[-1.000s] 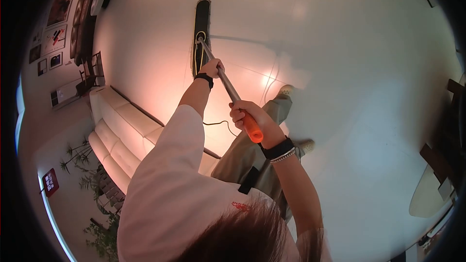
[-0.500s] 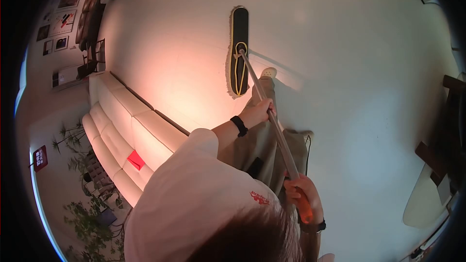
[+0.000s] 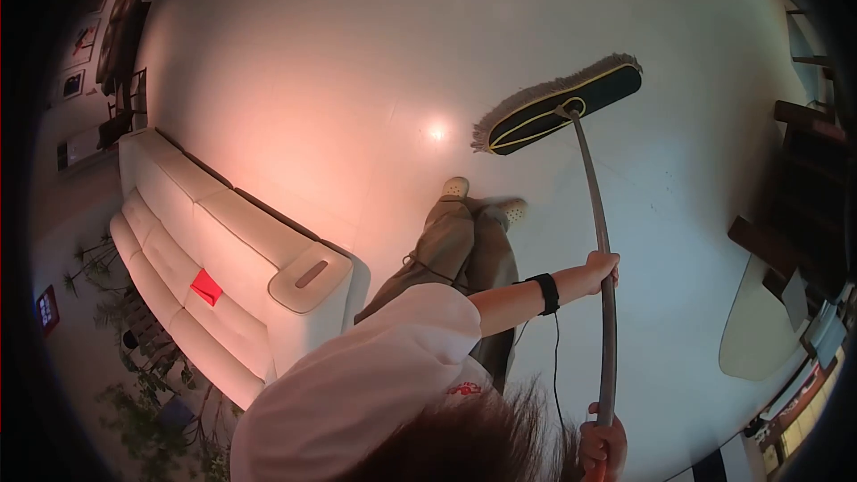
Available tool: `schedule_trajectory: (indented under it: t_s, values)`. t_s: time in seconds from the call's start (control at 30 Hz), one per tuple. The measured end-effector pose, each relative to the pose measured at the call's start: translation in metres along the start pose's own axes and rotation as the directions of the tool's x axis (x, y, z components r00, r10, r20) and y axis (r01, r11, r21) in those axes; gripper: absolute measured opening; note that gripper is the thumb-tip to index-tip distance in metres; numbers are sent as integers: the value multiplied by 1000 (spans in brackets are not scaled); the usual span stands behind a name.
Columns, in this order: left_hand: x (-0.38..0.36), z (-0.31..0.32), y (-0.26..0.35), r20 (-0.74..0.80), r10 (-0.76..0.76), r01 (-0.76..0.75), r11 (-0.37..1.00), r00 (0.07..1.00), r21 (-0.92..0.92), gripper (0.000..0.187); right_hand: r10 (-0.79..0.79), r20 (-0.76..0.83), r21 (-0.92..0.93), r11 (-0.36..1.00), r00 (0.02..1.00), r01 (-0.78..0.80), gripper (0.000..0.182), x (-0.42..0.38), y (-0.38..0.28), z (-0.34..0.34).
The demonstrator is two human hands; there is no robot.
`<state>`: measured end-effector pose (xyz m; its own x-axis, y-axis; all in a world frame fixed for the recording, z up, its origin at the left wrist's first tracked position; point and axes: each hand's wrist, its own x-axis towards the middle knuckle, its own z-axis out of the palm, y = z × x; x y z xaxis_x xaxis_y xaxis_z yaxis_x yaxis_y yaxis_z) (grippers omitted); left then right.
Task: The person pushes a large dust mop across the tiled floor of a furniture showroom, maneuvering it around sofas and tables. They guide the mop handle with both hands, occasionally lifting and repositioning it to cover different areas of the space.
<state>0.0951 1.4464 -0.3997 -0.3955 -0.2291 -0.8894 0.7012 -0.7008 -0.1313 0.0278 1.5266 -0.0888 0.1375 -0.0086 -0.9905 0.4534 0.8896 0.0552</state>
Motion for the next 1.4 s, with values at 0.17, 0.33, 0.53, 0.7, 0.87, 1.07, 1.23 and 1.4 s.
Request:
schedule_trajectory:
  t_s: [0.17,0.33,0.53,0.7,0.87,1.07,1.23,1.4]
  values:
    - [-42,-10,-22,96,-110,99,989,989,112,10,48,0,-118,992,999,-48,29,-26,55,10]
    - [-92,-59,-10,193,-34,-20,963,981,268,11,-275,5,-387,886,961,256,20,-37,114,26]
    - [-108,-142,73,76,94,-110,960,993,259,17,4,343,-153,987,939,51,22,53,148,27]
    - [-65,-210,152,-117,296,-229,890,948,395,15,99,585,7,992,805,-127,18,131,127,59]
    - [-45,-188,149,-244,337,-270,924,909,273,10,61,675,102,979,735,-175,17,152,70,14]
    - [-1,-140,62,-241,300,-241,940,923,243,16,101,605,6,991,790,-131,21,141,24,-83]
    - [61,-58,-38,-194,166,-124,969,967,212,19,51,537,47,995,842,-91,24,113,-20,-201]
    - [90,30,-141,112,-308,313,949,945,-28,19,-49,296,-172,980,954,104,26,62,-31,-298]
